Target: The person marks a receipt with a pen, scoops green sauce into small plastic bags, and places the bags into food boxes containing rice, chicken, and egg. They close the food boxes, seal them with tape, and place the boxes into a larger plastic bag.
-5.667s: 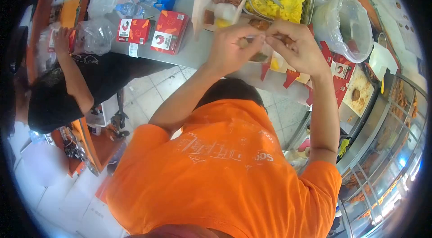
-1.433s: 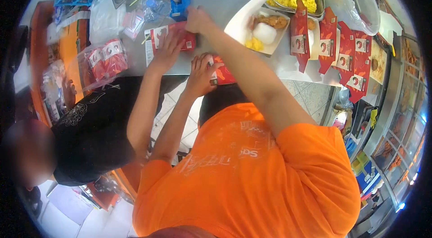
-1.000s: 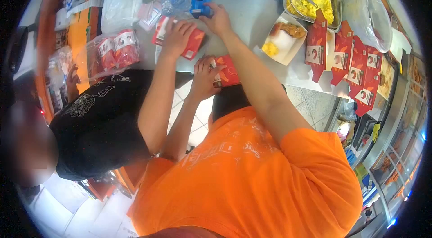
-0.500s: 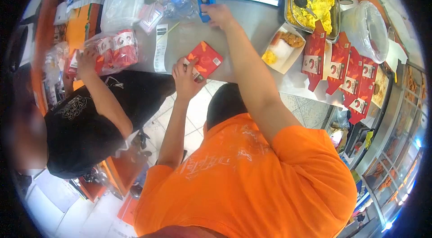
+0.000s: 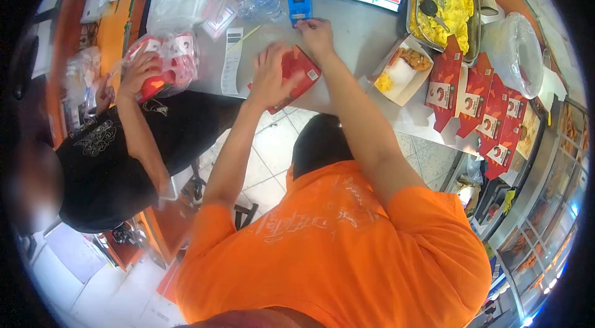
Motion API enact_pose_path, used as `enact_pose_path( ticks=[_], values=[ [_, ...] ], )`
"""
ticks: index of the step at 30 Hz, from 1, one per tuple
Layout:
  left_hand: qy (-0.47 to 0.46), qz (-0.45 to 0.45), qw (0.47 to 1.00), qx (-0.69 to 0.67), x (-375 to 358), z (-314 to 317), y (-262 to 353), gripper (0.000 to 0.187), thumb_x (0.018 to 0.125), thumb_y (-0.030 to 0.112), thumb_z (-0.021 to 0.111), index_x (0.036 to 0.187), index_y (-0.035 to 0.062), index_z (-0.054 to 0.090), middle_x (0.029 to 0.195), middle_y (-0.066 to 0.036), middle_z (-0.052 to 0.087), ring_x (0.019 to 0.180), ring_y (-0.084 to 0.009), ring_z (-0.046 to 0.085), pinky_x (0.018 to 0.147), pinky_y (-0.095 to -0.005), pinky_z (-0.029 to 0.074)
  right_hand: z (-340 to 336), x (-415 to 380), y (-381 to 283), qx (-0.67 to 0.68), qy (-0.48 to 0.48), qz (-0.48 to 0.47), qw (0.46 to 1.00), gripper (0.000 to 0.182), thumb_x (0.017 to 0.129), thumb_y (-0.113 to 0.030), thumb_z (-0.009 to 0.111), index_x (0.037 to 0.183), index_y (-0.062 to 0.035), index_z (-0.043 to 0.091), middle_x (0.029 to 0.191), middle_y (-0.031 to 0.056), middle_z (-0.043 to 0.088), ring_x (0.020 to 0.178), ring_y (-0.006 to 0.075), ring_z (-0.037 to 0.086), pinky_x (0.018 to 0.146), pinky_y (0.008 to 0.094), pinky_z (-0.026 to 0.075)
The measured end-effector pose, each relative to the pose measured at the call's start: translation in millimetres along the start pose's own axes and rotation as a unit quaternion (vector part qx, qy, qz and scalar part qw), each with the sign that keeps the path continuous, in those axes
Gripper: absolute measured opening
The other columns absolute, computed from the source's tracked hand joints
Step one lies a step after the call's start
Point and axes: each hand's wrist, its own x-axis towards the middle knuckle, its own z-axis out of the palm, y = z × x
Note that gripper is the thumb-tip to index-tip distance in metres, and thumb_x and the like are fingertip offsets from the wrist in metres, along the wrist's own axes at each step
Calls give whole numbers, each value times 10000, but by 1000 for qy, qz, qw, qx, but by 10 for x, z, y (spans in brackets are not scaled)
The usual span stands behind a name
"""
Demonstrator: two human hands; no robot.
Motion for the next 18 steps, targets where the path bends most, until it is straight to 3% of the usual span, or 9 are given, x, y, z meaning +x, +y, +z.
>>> enact_pose_path(
  ticks=[1, 3, 6, 7, 12, 14, 15, 17, 18],
  values=[
    [-1, -1, 1000, -1, 172, 18, -24, 721, 830, 360, 756, 1414, 61, 456, 1491, -206, 431, 1374, -422, 378, 1149, -592, 236, 38, 7, 83, -1, 0, 1, 1000, 294, 927, -205, 686, 1100, 27, 742, 1077, 103, 712, 1039, 224, 639, 902, 335, 500],
    [34, 45, 998, 17, 549, 81, -46, 695, 929, 299, 598, 1528, 51, 349, 1533, -174, 437, 1424, -412, 358, 1179, -593, 186, 161, 53, 348, 9, 127, -65, 990, 263, 880, -248, 696, 992, -26, 782, 1054, 198, 711, 1019, 322, 658, 910, 419, 507],
    [-28, 34, 995, 93, 724, 289, -157, 759, 928, 218, 524, 1596, 48, 206, 1601, -90, 384, 1482, -388, 301, 1203, -610, 122, 87, 142, 430, -39, 105, -101, 989, 262, 884, -270, 669, 976, -54, 785, 1086, 191, 698, 1032, 385, 647, 932, 455, 510],
    [-29, 33, 994, 95, 741, 285, -194, 759, 928, 218, 524, 1596, 48, 206, 1601, -90, 384, 1482, -388, 301, 1203, -610, 122, -52, 65, 218, -160, 63, -163, 972, 268, 881, -292, 654, 972, -74, 781, 1176, 178, 674, 1040, 394, 644, 917, 461, 525],
    [-22, 17, 1000, 13, 687, 354, -288, 855, 886, 171, 506, 1619, 63, 78, 1616, -12, 379, 1517, -354, 247, 1206, -634, 3, -80, -84, -114, -309, 126, -86, 939, 218, 890, -259, 628, 928, -113, 785, 1078, 188, 722, 992, 364, 684, 854, 462, 558],
    [-34, 5, 999, -8, 689, 269, -227, 856, 877, 172, 520, 1616, 55, 105, 1617, -36, 377, 1527, -351, 225, 1215, -609, -15, -194, -68, -32, -274, 110, 51, 954, 220, 907, -219, 604, 939, -89, 779, 1025, 195, 733, 943, 392, 695, 831, 464, 559],
    [-49, 1, 999, 2, 666, 227, -198, 840, 886, 199, 553, 1609, 51, 151, 1621, -60, 364, 1531, -350, 214, 1222, -597, 11, -220, -100, 29, -274, 110, 53, 954, 220, 907, -219, 604, 939, -89, 779, 1025, 195, 733, 943, 392, 695, 831, 464, 559],
    [-63, -14, 998, 10, 506, 116, -120, 826, 896, 227, 587, 1602, 47, 198, 1626, -84, 352, 1535, -350, 204, 1229, -584, 36, -301, -273, -45, -142, 116, -91, 979, 215, 939, -159, 593, 988, -34, 761, 983, 187, 736, 889, 315, 724, 788, 411, 562],
    [-54, -13, 997, -49, 295, 14, -51, 848, 892, 300, 629, 1597, 51, 227, 1610, -122, 366, 1533, -355, 212, 1227, -584, 78, -323, -453, -68, -145, 110, -86, 980, 215, 939, -159, 593, 988, -34, 761, 983, 187, 736, 889, 315, 724, 788, 411, 562]
  ],
)
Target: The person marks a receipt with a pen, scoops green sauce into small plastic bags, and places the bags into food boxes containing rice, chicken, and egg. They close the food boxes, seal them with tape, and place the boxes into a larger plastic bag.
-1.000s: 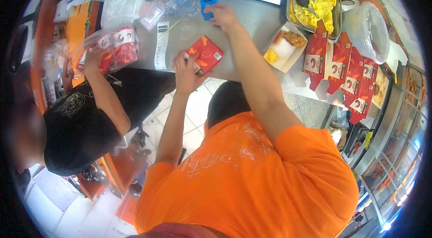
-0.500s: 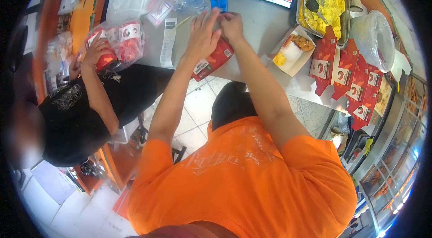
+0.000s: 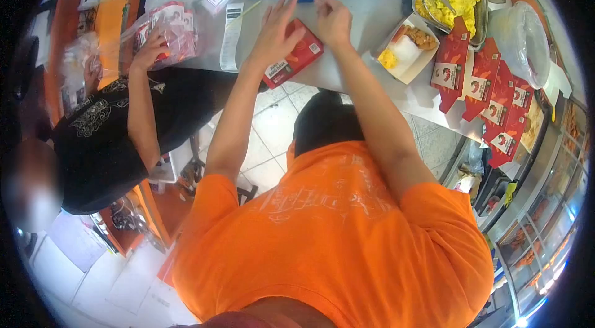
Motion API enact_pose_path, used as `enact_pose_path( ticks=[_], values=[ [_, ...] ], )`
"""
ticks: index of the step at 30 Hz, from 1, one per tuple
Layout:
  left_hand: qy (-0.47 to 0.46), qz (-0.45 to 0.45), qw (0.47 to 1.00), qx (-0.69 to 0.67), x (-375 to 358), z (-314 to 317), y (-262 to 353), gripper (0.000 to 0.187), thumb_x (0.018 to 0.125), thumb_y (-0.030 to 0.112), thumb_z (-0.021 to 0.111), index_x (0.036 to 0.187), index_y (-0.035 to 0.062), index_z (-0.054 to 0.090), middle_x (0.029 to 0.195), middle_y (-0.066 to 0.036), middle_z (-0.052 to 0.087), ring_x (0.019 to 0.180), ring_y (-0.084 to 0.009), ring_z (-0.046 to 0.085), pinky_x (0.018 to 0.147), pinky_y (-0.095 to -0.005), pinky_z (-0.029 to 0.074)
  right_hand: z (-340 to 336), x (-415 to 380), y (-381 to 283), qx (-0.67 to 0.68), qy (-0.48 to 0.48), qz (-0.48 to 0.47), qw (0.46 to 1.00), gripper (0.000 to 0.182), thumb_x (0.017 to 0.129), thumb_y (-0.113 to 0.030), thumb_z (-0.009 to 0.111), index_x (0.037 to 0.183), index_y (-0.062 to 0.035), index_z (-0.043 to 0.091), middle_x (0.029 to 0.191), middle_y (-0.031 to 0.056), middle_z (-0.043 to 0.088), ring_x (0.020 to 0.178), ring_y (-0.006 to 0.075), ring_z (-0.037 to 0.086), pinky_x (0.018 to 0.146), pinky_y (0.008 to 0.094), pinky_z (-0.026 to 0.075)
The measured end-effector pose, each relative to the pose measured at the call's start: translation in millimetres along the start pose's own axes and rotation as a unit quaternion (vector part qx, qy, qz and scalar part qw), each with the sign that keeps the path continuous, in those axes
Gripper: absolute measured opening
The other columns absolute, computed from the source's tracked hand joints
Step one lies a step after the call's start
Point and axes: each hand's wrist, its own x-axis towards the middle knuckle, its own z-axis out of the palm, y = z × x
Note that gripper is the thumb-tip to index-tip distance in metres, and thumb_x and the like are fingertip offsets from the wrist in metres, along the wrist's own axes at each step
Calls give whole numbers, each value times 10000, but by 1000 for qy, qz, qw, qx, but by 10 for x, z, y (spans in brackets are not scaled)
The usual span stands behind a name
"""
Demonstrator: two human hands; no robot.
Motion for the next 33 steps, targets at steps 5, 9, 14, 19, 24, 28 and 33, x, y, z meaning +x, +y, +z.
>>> enact_pose_path(
  ticks=[5, 9, 14, 19, 24, 28, 33],
  values=[
    [-8, -18, 997, 78, -928, 167, 313, 830, 866, 404, 724, 1555, 103, 374, 1601, -155, 364, 1516, -379, 247, 1212, -577, 199, -396, -819, -187, 242, -228, 23, 943, 501, 985, 30, 548, 1478, -22, 471, 923, 89, 689, 838, 139, 667, 793, 289, 556],
    [26, -26, 975, 221, -1057, 468, 203, 707, 875, 343, 736, 1508, 185, 464, 1602, -119, 368, 1474, -382, 329, 1195, -577, 238, -408, -1044, 45, 287, -302, 54, 907, 803, 966, 43, 583, 1626, -86, 144, 957, 111, 677, 880, 161, 668, 841, 299, 544],
    [71, -11, 969, 238, -1052, 558, 144, 654, 873, 299, 735, 1475, 198, 499, 1586, -95, 398, 1460, -363, 359, 1177, -582, 267, -335, -1074, 138, 296, -306, 50, 904, 915, 968, 25, 587, 1635, -119, -22, 949, 115, 675, 932, 166, 658, 913, 303, 510],
    [86, -2, 967, 241, -1070, 617, 61, 639, 873, 303, 736, 1461, 191, 513, 1581, -89, 408, 1461, -361, 358, 1175, -581, 269, -245, -1144, 179, 267, -280, 13, 922, 928, 944, 25, 615, 1635, -103, 10, 952, 102, 681, 927, 154, 658, 933, 303, 498],
    [99, 10, 969, 226, -1073, 558, 94, 566, 888, 282, 707, 1427, 195, 558, 1559, -89, 442, 1430, -358, 402, 1178, -572, 268, -368, -1093, 155, 189, -182, -60, 963, 935, 886, -1, 698, 1615, -43, 114, 1035, 131, 739, 915, 188, 703, 873, 329, 552],
    [92, 4, 973, 210, -1058, 487, 98, 573, 880, 272, 712, 1432, 248, 562, 1530, -83, 476, 1426, -354, 407, 1172, -564, 284, -563, -839, -125, 96, -79, -192, 974, 1034, 850, -63, 771, 1625, -101, 88, 1121, 116, 734, 980, 298, 713, 897, 395, 567],
    [58, 33, 980, 187, -1052, 398, 49, 533, 867, 329, 726, 1384, 278, 607, 1524, -45, 489, 1438, -316, 402, 1190, -532, 276, -626, -570, -348, 34, -338, -245, 908, 1141, 791, -22, 762, 1633, -210, 16, 1550, 122, 455, 1377, 372, 485, 1041, 452, 512]
  ],
)
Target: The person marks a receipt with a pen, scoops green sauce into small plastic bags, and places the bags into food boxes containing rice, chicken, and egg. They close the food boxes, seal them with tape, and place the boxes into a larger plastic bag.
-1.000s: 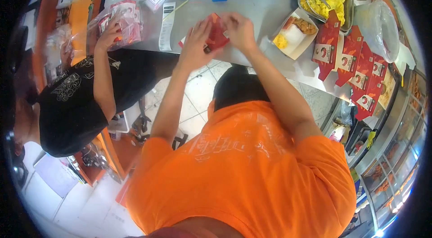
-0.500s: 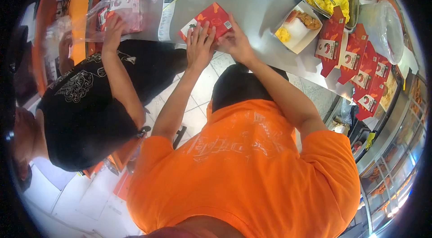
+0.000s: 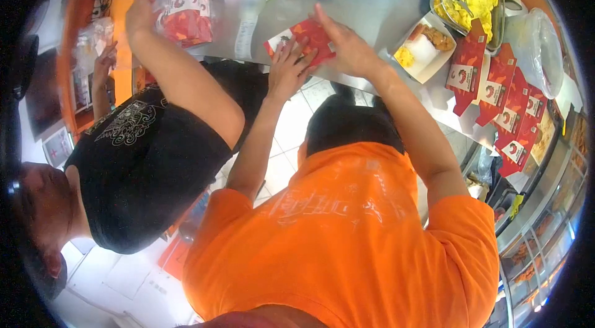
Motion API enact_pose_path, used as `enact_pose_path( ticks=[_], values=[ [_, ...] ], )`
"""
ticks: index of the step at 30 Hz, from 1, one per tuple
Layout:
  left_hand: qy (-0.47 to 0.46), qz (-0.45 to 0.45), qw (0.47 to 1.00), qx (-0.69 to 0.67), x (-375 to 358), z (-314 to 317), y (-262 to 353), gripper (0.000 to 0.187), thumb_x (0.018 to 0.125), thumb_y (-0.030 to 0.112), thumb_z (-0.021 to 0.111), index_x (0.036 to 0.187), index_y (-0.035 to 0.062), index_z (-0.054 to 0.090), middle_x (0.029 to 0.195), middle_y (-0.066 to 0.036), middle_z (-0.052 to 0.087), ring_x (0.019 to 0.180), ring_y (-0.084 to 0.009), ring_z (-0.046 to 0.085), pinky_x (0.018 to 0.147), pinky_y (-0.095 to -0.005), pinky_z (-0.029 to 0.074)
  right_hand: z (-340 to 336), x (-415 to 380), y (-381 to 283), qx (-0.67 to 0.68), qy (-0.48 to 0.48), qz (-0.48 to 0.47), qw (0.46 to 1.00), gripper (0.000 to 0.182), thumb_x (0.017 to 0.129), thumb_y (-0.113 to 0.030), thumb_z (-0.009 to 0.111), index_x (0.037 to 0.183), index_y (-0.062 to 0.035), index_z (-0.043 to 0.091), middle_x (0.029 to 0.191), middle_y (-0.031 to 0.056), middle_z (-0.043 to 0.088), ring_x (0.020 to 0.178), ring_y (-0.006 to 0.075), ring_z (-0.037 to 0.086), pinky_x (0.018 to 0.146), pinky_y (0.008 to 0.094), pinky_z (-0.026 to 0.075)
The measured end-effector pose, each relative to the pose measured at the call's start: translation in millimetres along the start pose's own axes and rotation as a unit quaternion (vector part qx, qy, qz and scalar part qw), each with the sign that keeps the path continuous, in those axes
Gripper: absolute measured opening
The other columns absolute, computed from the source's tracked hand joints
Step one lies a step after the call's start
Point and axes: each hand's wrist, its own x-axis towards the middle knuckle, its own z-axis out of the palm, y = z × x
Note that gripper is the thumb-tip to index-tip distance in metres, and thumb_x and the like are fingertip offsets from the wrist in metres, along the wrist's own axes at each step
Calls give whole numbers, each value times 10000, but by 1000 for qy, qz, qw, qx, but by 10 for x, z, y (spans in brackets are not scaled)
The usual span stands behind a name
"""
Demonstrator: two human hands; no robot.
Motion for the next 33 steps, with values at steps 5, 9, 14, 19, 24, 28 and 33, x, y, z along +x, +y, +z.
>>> enact_pose_path(
  ticks=[5, 9, 14, 19, 24, 28, 33],
  values=[
    [-40, 46, 998, -1, -30, -80, -113, 523, 878, 350, 714, 1387, 312, 600, 1511, -16, 501, 1451, -287, 381, 1208, -496, 270, 3, 160, 95, -280, -119, -34, 952, 1157, 759, 5, 745, 1633, -286, 43, 1614, 89, 355, 1470, 405, 328, 1154, 474, 408],
    [-38, 64, 997, 5, -27, -60, -157, 492, 904, 362, 683, 1387, 327, 598, 1495, -4, 514, 1452, -284, 380, 1204, -496, 285, -57, 336, 107, -271, -220, -41, 936, 1135, 741, 5, 742, 1631, -274, 96, 1584, 69, 397, 1413, 452, 372, 1165, 462, 395],
    [-23, 94, 995, 19, -37, -36, -201, 477, 898, 358, 680, 1368, 321, 609, 1478, -10, 525, 1416, -282, 423, 1201, -495, 294, -141, 433, 19, -226, -280, -37, 932, 1256, 637, -16, 824, 1632, -259, 97, 1546, 89, 422, 1369, 456, 382, 1118, 477, 439],
    [-11, 115, 993, -17, -15, 15, -286, 419, 870, 323, 694, 1286, 305, 653, 1393, -13, 573, 1315, -270, 513, 1180, -493, 334, -195, 470, 22, -225, -297, -60, 926, 1312, 565, -47, 876, 1631, -221, 131, 1559, 109, 402, 1367, 433, 396, 1126, 457, 428],
    [96, 85, 992, 2, -10, -82, -132, 241, 831, 271, 714, 1067, 222, 713, 1230, -26, 614, 1241, -267, 549, 1120, -487, 403, -81, 356, 30, -40, -61, -13, 997, 1163, 721, -100, 848, 1630, -145, 124, 1295, 160, 643, 1215, 364, 590, 1055, 442, 467],
    [153, -6, 988, -7, -20, 196, 26, 255, 796, 233, 747, 1047, 211, 712, 1221, -30, 608, 1226, -250, 555, 1067, -483, 421, 127, -60, -65, 110, 32, 120, 986, 984, 931, -36, 665, 1630, -116, -23, 1000, 125, 739, 964, 232, 711, 912, 336, 536],
    [145, 5, 989, -38, -119, 320, -47, 221, 802, 173, 778, 953, 134, 620, 1212, -35, 616, 1232, -248, 566, 1091, -501, 377, 475, -282, 180, 318, 54, 184, 929, 993, 953, 20, 625, 1621, -122, -97, 983, 131, 719, 927, 188, 694, 867, 313, 555]
  ],
)
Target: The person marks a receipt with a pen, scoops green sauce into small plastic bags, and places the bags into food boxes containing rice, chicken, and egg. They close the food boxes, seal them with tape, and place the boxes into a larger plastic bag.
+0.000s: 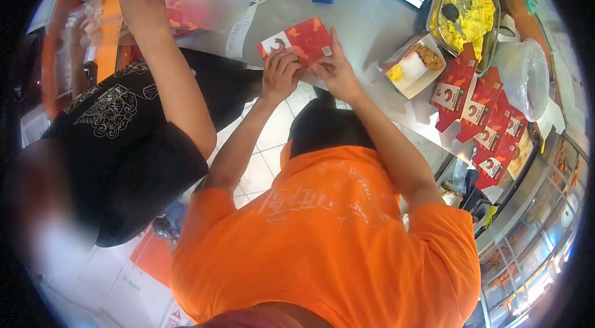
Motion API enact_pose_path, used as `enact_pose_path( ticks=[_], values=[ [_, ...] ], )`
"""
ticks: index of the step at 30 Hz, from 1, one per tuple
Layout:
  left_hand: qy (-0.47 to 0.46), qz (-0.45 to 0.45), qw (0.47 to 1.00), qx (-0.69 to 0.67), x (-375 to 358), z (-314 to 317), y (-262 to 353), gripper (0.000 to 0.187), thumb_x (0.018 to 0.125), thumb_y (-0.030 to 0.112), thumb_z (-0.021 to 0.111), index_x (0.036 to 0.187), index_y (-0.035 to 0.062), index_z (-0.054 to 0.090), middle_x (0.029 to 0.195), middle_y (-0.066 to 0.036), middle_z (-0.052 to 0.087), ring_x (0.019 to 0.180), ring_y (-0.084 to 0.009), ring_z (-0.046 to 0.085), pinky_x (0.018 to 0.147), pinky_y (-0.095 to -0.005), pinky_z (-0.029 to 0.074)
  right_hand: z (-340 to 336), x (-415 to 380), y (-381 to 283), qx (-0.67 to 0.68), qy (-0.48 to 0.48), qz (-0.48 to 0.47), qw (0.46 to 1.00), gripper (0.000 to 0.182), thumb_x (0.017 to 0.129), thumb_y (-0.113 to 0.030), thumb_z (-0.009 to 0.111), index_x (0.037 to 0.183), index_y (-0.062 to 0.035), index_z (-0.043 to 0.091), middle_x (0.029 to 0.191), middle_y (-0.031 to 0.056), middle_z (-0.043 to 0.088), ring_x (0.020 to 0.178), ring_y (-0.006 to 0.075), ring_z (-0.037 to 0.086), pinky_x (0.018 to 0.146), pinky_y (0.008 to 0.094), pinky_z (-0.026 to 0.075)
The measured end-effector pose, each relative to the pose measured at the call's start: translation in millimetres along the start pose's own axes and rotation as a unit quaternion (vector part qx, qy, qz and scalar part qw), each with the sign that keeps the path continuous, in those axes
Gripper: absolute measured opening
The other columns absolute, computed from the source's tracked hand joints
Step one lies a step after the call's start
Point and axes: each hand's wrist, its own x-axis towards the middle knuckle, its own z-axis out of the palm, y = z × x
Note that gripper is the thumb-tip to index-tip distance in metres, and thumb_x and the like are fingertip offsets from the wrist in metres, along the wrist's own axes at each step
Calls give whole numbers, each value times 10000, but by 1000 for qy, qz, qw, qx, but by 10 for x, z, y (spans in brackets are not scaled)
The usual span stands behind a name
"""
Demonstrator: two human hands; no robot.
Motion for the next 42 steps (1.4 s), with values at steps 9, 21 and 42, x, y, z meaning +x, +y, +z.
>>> enact_pose_path(
  ticks=[9, 21, 42],
  values=[
    [-13, 43, 999, 1, 61, -104, 9, 367, 755, 9, 721, 1055, 200, 627, 1189, -61, 581, 1221, -275, 554, 1087, -507, 378, 92, 12, 101, 3, 44, 44, 998, 1022, 928, 3, 647, 1614, -114, -101, 989, 185, 722, 796, 197, 706, 726, 321, 591],
    [-100, 28, 992, 77, 39, -151, 15, 577, 814, 73, 685, 1330, 329, 650, 1193, -49, 518, 1232, -256, 514, 1080, -486, 387, 80, 51, 81, -153, 85, -5, 985, 913, 890, -64, 700, 1618, -264, 187, 887, 190, 748, 779, 287, 752, 677, 376, 591],
    [-47, -96, 967, -233, 1036, -66, 1346, 643, 898, 303, 703, 1457, 71, 487, 1409, -195, 489, 1291, -407, 475, 1086, -502, 382, -1073, -1252, -286, -578, 293, -33, 761, 115, 875, -162, 699, 902, -73, 632, 843, 130, 628, 760, 341, 690, 622, 447, 553]
  ],
)
